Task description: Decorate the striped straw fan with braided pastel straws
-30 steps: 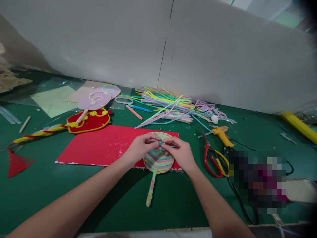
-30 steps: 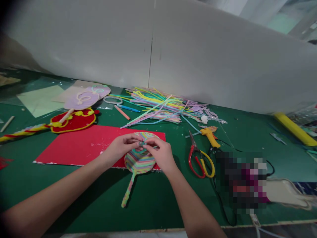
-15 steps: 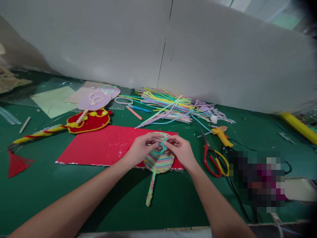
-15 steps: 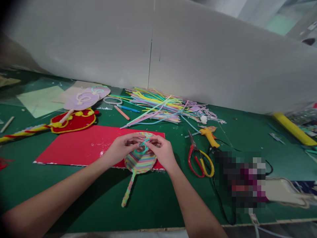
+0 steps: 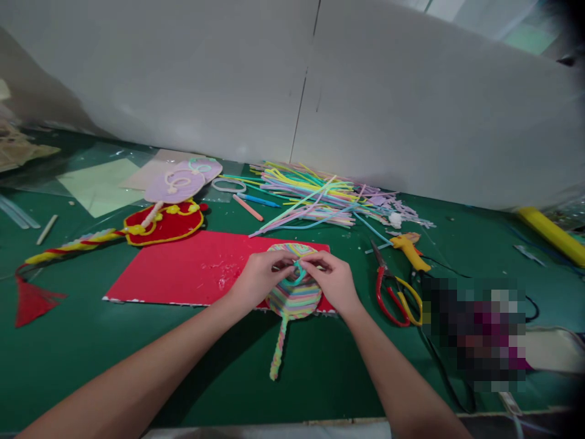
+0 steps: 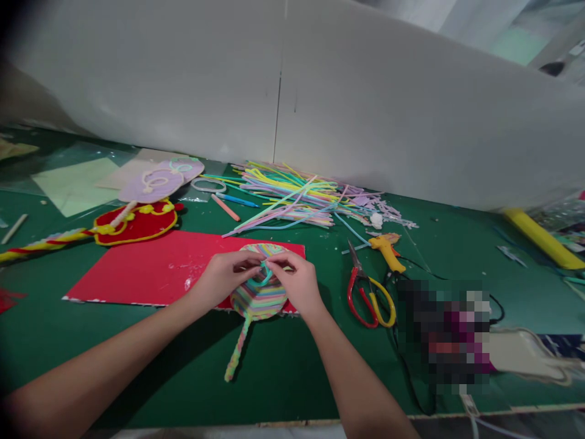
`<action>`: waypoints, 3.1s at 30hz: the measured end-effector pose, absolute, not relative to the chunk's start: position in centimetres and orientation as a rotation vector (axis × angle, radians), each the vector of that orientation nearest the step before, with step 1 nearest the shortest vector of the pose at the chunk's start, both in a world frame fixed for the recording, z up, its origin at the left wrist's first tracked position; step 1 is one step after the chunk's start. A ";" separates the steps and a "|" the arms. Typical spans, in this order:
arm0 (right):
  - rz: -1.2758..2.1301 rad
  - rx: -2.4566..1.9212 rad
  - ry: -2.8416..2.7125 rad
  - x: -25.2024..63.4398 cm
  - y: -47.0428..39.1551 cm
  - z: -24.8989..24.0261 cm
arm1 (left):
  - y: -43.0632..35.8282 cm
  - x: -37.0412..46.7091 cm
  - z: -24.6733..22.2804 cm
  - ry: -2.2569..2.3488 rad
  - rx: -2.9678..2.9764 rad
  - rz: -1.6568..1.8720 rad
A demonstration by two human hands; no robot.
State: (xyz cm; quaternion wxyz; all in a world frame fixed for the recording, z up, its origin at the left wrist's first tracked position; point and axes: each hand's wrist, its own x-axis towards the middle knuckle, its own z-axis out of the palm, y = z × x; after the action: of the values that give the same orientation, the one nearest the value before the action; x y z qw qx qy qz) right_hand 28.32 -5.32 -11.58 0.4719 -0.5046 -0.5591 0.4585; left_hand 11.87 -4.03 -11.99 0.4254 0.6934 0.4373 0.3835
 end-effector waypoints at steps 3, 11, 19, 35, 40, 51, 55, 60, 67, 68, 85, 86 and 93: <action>1.153 -1.226 -1.334 28.3 -5.2 -12.0 | -4.1 11.8 -11.9 1.173 1.905 0.969; 1.329 -1.153 -1.286 28.2 -5.0 -12.4 | -4.2 11.9 -11.8 1.217 1.745 1.002; 1.326 -1.195 -1.248 28.6 -4.7 -12.2 | -4.0 12.1 -11.5 1.166 1.564 1.011; 1.320 -1.276 -1.283 29.0 -4.8 -12.0 | -3.9 11.7 -11.1 1.167 1.875 0.918; 1.235 -1.322 -1.412 29.0 -4.9 -12.2 | -3.9 11.7 -11.5 1.150 1.835 0.927; 1.293 -1.267 -1.370 28.9 -4.9 -12.1 | -3.1 11.6 -11.5 1.085 1.500 0.895; 1.355 -1.233 -1.293 28.9 -4.8 -11.8 | -2.8 11.2 -11.6 1.138 1.403 0.887; 1.333 -1.218 -1.290 29.1 -4.7 -11.6 | -2.4 10.6 -11.7 1.245 1.319 0.999; 1.142 -1.342 -1.385 29.7 -4.7 -11.8 | -2.0 9.7 -12.0 1.499 1.794 0.978; 1.095 -1.363 -1.406 29.8 -4.7 -11.8 | -1.9 9.5 -11.9 1.520 1.843 0.964; 0.957 -1.406 -1.416 30.7 -3.8 -13.0 | -1.2 9.4 -12.2 1.202 2.172 0.824; 0.954 -1.399 -1.428 30.7 -3.9 -13.0 | -1.2 9.8 -12.3 1.250 2.191 0.858; 0.948 -1.392 -1.421 30.5 -3.9 -12.8 | -1.3 10.4 -12.7 1.361 2.200 0.846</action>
State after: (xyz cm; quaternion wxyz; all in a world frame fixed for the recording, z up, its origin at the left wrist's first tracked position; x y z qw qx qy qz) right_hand 30.53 -3.89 -12.84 0.4521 -0.5634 -0.5751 0.3840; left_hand 10.38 -1.28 -12.66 0.2085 0.7905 0.4891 0.3039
